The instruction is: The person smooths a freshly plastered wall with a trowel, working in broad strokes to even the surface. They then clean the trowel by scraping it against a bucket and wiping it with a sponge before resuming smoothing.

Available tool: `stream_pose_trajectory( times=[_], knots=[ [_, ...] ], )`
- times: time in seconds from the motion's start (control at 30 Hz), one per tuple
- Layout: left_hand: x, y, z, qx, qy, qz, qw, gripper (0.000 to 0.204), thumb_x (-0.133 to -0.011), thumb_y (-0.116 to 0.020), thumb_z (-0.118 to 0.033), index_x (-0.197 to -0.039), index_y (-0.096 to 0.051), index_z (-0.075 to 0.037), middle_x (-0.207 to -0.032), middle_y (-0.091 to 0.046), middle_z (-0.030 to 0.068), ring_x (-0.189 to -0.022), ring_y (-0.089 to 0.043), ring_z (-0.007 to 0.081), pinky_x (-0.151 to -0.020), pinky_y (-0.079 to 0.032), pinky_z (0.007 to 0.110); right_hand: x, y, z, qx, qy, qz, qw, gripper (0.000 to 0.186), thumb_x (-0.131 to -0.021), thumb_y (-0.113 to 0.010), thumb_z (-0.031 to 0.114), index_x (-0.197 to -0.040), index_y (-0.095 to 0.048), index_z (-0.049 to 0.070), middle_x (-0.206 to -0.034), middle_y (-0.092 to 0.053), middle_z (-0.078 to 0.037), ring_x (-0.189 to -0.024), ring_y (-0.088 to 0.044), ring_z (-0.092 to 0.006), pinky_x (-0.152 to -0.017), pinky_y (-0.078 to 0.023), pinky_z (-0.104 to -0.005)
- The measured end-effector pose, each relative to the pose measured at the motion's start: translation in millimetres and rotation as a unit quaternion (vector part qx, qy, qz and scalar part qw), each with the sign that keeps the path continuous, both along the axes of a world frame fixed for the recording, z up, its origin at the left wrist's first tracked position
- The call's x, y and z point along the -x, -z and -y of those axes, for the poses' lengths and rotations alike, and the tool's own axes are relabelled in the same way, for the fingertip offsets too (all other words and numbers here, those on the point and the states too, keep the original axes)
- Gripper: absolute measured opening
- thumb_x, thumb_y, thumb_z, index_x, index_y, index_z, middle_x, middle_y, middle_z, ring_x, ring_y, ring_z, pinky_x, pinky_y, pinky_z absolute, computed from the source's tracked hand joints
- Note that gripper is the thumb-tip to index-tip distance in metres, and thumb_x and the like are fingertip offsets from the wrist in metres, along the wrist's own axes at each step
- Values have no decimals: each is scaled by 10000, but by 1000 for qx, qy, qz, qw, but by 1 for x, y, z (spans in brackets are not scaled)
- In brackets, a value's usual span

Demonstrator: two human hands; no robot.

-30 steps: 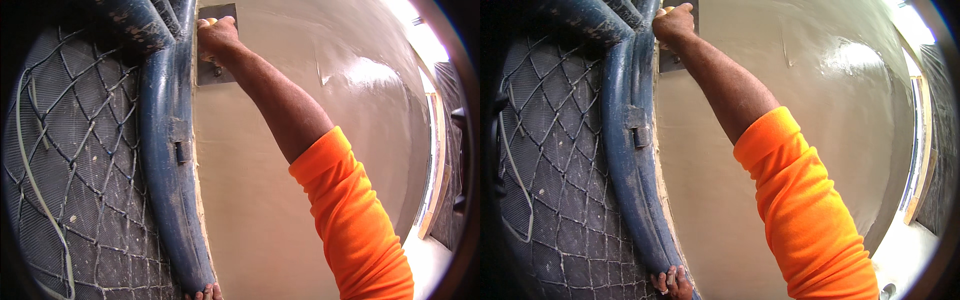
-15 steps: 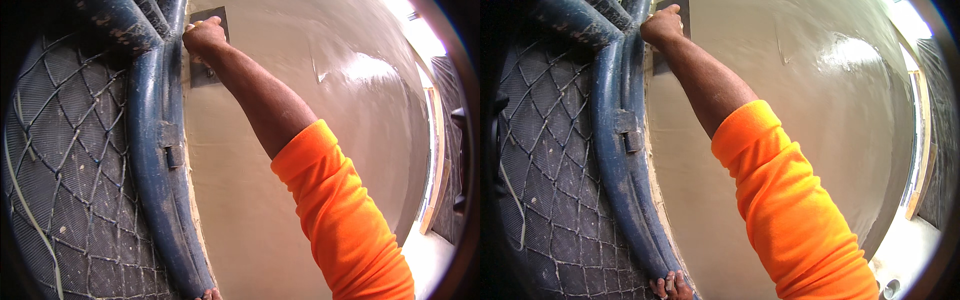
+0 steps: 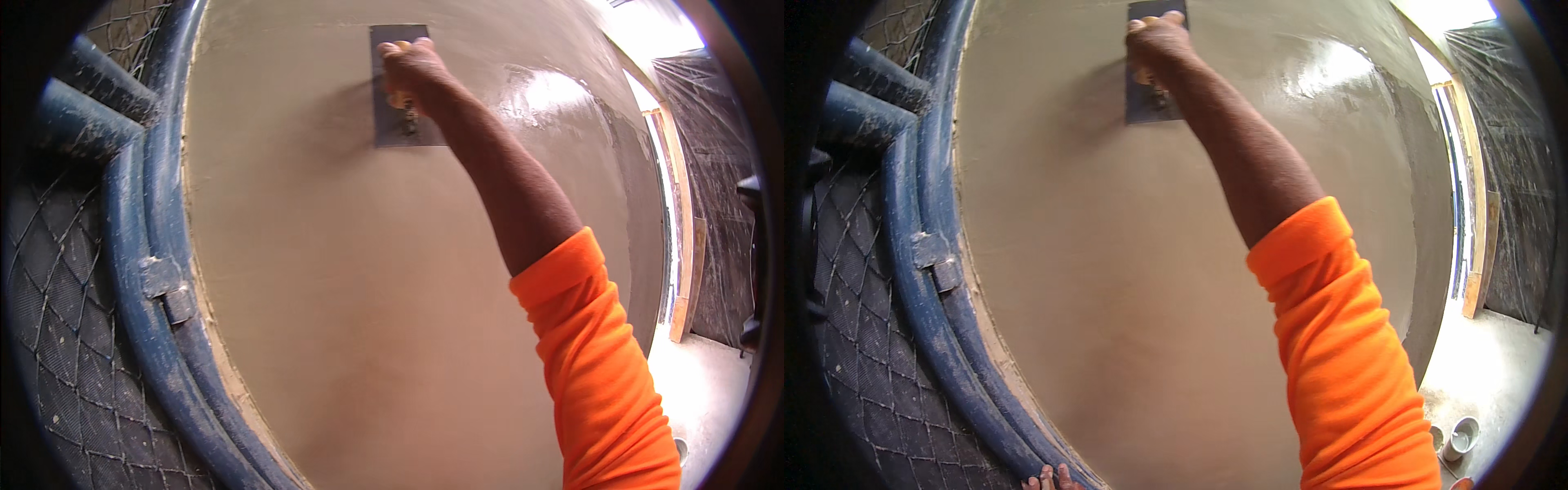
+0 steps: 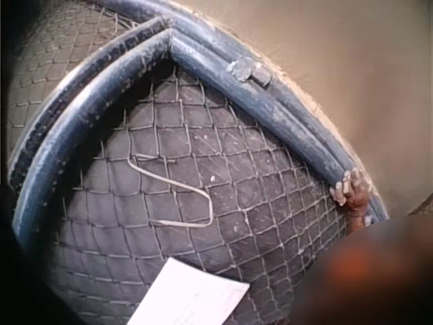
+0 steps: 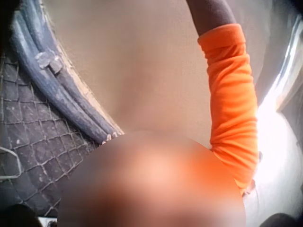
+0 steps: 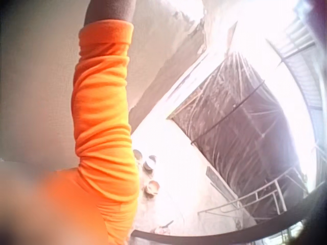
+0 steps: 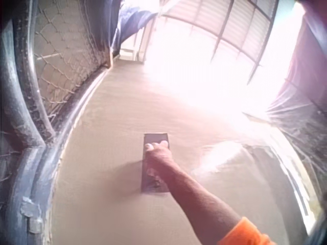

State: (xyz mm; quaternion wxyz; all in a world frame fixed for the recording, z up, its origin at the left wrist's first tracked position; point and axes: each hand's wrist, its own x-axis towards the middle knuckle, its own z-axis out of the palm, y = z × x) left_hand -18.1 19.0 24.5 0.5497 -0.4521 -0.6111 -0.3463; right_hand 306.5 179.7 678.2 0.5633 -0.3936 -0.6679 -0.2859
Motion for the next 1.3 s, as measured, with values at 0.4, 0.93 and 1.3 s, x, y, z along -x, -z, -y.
stream_pose_trajectory(
  times=[0.4, 0.93, 1.3],
  knots=[
    [-27, -26, -1, -16, -31, -36, 999, 350, -1114, -422, -326, -1192, -747, -224, -1303, -641, 68, -1260, -528, 359, -1098, -452, 551, -230, 37, -21, 41, -292, -290, 910, 342, -1056, -603, 384, -1105, -506, 60, -856, -559, -40, -689, -554, -126, -536, -511, -311],
    [-121, 7, -10, -13, -60, 4, 998, 270, -1017, -568, -239, -1222, -717, -145, -1368, -578, 151, -1290, -506, 447, -1087, -465, 600, -483, 36, -67, 41, -288, -311, 905, 345, -1062, -582, 395, -1066, -563, 51, -835, -557, -43, -657, -544, -124, -519, -495, -312],
    [-157, 13, 36, 27, -158, 60, 985, 290, -1016, -572, -253, -1242, -701, -124, -1374, -577, 161, -1285, -516, 439, -1085, -465, 590, -602, 79, -76, -5, -161, -403, 901, 354, -1006, -677, 356, -1104, -647, 17, -840, -611, -51, -667, -582, -127, -561, -514, -324]
  ],
)
